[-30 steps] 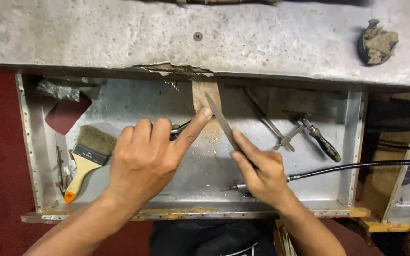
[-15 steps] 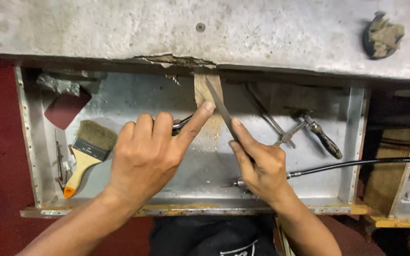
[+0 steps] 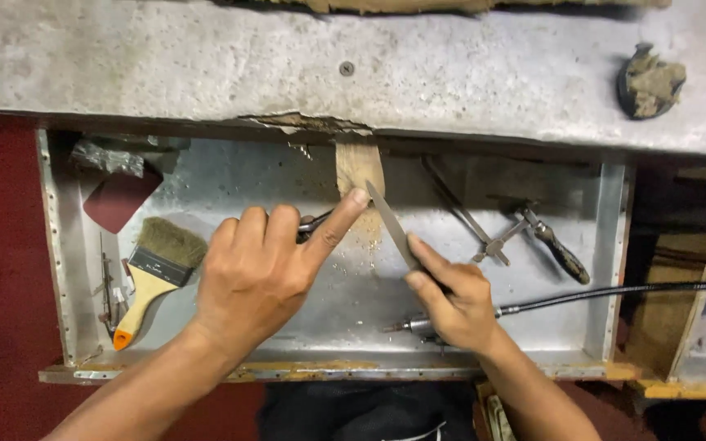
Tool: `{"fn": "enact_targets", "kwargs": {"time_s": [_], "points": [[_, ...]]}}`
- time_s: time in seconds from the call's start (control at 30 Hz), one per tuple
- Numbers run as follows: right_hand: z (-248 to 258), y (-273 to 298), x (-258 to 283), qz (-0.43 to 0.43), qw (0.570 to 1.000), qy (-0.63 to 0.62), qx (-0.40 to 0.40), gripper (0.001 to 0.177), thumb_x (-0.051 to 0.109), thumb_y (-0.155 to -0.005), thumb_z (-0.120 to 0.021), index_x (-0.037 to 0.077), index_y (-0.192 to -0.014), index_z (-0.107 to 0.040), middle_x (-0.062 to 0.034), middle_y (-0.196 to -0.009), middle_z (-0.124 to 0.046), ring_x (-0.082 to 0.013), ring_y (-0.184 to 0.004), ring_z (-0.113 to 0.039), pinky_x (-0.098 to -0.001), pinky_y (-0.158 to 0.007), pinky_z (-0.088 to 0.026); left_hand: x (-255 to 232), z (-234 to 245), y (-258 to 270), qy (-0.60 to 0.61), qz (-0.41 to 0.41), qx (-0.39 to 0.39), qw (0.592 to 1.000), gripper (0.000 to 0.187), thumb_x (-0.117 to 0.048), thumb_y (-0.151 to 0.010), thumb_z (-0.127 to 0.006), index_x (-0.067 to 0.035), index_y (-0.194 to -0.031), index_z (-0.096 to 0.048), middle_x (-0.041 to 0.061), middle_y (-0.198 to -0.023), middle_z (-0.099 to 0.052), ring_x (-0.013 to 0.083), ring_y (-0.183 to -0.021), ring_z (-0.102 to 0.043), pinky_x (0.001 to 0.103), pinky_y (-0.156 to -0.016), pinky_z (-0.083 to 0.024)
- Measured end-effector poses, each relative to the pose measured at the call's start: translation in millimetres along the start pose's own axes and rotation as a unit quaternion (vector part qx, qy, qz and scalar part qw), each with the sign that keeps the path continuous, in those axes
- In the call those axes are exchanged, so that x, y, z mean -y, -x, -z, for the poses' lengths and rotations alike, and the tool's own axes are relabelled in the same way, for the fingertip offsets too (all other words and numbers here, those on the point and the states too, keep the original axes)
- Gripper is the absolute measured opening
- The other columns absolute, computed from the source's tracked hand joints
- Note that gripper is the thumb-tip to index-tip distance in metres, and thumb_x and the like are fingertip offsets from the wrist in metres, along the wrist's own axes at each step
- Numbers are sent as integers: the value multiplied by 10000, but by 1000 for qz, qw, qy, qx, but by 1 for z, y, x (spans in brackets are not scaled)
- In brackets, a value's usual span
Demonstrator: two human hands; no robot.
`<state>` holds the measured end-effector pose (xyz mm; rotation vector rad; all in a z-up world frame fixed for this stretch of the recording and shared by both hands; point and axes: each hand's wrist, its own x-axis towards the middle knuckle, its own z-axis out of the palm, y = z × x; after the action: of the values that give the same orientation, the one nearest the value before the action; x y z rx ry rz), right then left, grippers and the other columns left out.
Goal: Filing and shaping a small metal jewelry component on a wooden bench pin using a hand file and pliers.
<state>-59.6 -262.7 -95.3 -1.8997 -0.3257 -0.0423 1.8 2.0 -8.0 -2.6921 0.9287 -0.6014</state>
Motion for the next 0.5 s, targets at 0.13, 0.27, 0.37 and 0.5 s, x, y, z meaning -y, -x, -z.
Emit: {"fn": "enact_targets", "kwargs": {"time_s": [0.13, 0.27, 0.37, 0.5], "points": [[-2, -21, 24, -32, 999, -12, -2, 446, 143, -1021, -632, 3, -1434, -540, 17, -790, -751, -35, -521, -510, -191, -520, -459, -3, -3, 1, 4, 6, -7, 1000, 699, 17, -1026, -464, -331, -1626, -380, -12, -758, -295, 177, -605, -321, 318, -520, -336], [1, 2, 0, -11, 1000, -21, 0, 454, 155, -1025, -630, 9, -1443, -530, 92, -579, -508, -51, -448, -343, -221, -432, -333, -5, -11, 3, 15, 17, -30, 999, 681, 26, -1043, -489, -345, -1608, -408, -14, -749, -290, 177, -599, -308, 324, -515, -315], [2, 4, 11, -32, 998, -57, 1, 453, 129, -1024, -622, 7, -1448, -518, 77, -547, -482, -49, -448, -388, -207, -443, -375, -15, -18, 12, 36, 16, -29, 999, 743, 82, -1020, -482, -319, -1631, -350, -12, -748, -299, 172, -602, -295, 321, -510, -316], [5, -9, 25, 19, 993, 104, -58, 484, 187, -1003, -658, -9, -1430, -541, -36, -931, -489, -75, -517, -383, -222, -506, -358, -23, 8, 7, 323, 125, 26, 938, 667, -22, -996, -607, -230, -1600, -412, 20, -824, -429, 210, -617, -445, 381, -529, -457]]}}
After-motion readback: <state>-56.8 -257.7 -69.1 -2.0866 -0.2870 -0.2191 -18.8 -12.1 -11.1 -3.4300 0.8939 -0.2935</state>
